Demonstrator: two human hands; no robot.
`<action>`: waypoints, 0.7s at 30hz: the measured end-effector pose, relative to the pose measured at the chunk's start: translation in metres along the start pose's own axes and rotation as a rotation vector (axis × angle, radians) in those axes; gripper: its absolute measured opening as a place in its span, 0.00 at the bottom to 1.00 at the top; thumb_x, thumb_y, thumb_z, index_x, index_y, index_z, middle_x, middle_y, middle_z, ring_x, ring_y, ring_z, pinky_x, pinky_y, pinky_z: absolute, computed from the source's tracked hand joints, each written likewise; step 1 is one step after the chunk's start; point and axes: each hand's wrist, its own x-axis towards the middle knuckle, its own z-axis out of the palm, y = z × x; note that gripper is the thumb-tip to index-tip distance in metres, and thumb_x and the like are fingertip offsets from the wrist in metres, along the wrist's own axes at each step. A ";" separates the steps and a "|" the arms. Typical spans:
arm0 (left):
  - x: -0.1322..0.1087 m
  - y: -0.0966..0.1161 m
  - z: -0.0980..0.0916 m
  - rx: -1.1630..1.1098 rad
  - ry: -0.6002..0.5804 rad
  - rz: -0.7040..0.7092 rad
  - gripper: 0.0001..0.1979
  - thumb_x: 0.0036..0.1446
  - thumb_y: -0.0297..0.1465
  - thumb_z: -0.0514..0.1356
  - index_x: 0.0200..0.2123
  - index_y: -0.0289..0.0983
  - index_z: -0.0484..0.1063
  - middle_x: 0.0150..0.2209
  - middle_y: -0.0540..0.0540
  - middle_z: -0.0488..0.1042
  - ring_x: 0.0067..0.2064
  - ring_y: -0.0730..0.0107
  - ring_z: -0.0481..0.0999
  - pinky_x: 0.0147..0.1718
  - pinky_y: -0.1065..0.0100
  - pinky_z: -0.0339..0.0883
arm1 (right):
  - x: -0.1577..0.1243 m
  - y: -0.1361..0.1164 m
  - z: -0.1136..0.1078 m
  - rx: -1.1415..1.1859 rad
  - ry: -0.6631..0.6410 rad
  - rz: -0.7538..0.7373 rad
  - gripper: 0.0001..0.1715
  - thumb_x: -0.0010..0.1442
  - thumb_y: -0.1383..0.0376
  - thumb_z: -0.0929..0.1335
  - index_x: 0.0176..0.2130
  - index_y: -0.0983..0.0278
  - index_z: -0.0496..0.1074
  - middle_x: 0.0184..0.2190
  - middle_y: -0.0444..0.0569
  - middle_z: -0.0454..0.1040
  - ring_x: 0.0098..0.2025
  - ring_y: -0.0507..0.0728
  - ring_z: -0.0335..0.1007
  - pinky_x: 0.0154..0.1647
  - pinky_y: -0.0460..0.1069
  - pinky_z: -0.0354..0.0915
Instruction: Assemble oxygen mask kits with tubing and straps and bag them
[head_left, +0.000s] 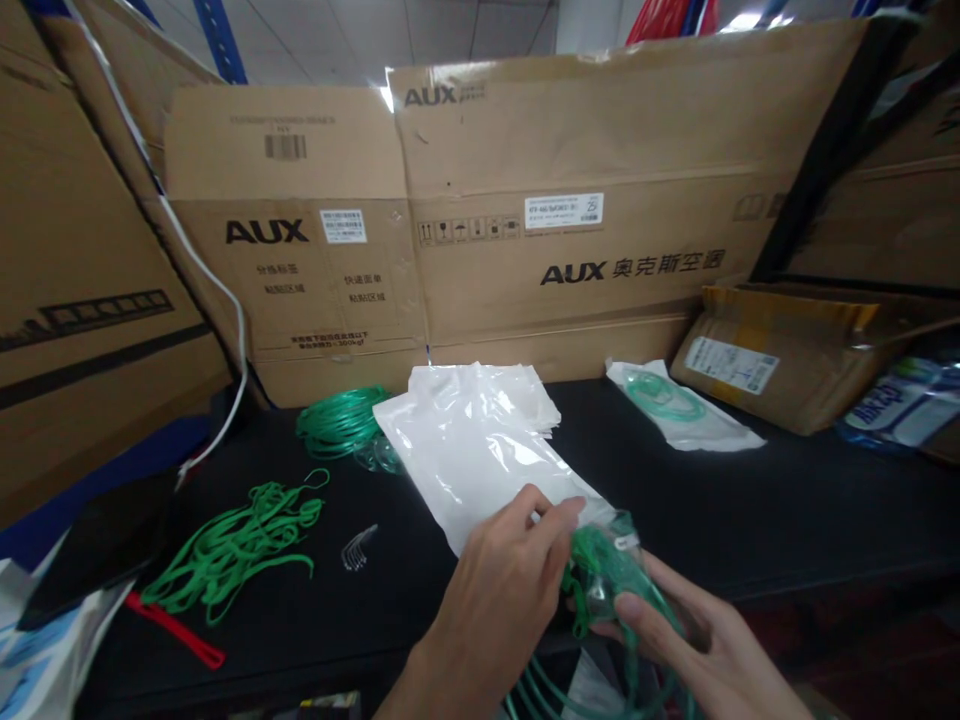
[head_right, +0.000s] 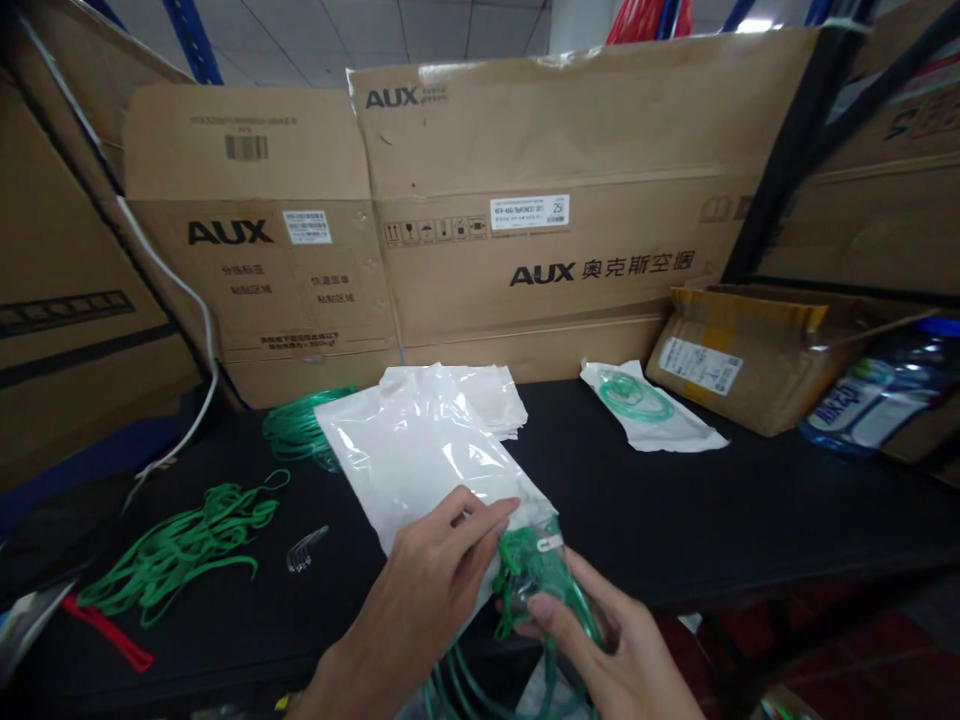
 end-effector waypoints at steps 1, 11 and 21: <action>0.000 -0.001 0.003 -0.002 -0.004 -0.003 0.14 0.72 0.26 0.53 0.54 0.42 0.74 0.41 0.48 0.75 0.38 0.67 0.79 0.38 0.68 0.73 | 0.000 0.000 0.001 -0.011 -0.014 -0.022 0.33 0.57 0.45 0.74 0.56 0.57 0.80 0.56 0.53 0.80 0.61 0.72 0.73 0.62 0.62 0.69; -0.005 -0.005 0.005 0.037 -0.002 -0.001 0.09 0.69 0.25 0.57 0.45 0.40 0.77 0.36 0.49 0.74 0.32 0.70 0.77 0.33 0.70 0.72 | 0.000 0.007 -0.002 -0.032 0.040 -0.010 0.32 0.54 0.48 0.76 0.54 0.59 0.80 0.51 0.54 0.83 0.53 0.70 0.79 0.54 0.57 0.75; -0.011 0.005 0.012 -0.287 0.166 -0.116 0.09 0.71 0.28 0.55 0.42 0.39 0.77 0.37 0.48 0.75 0.34 0.72 0.76 0.30 0.75 0.70 | -0.001 0.009 0.007 -0.135 0.110 0.039 0.32 0.49 0.46 0.76 0.50 0.59 0.81 0.31 0.48 0.84 0.34 0.64 0.81 0.37 0.50 0.76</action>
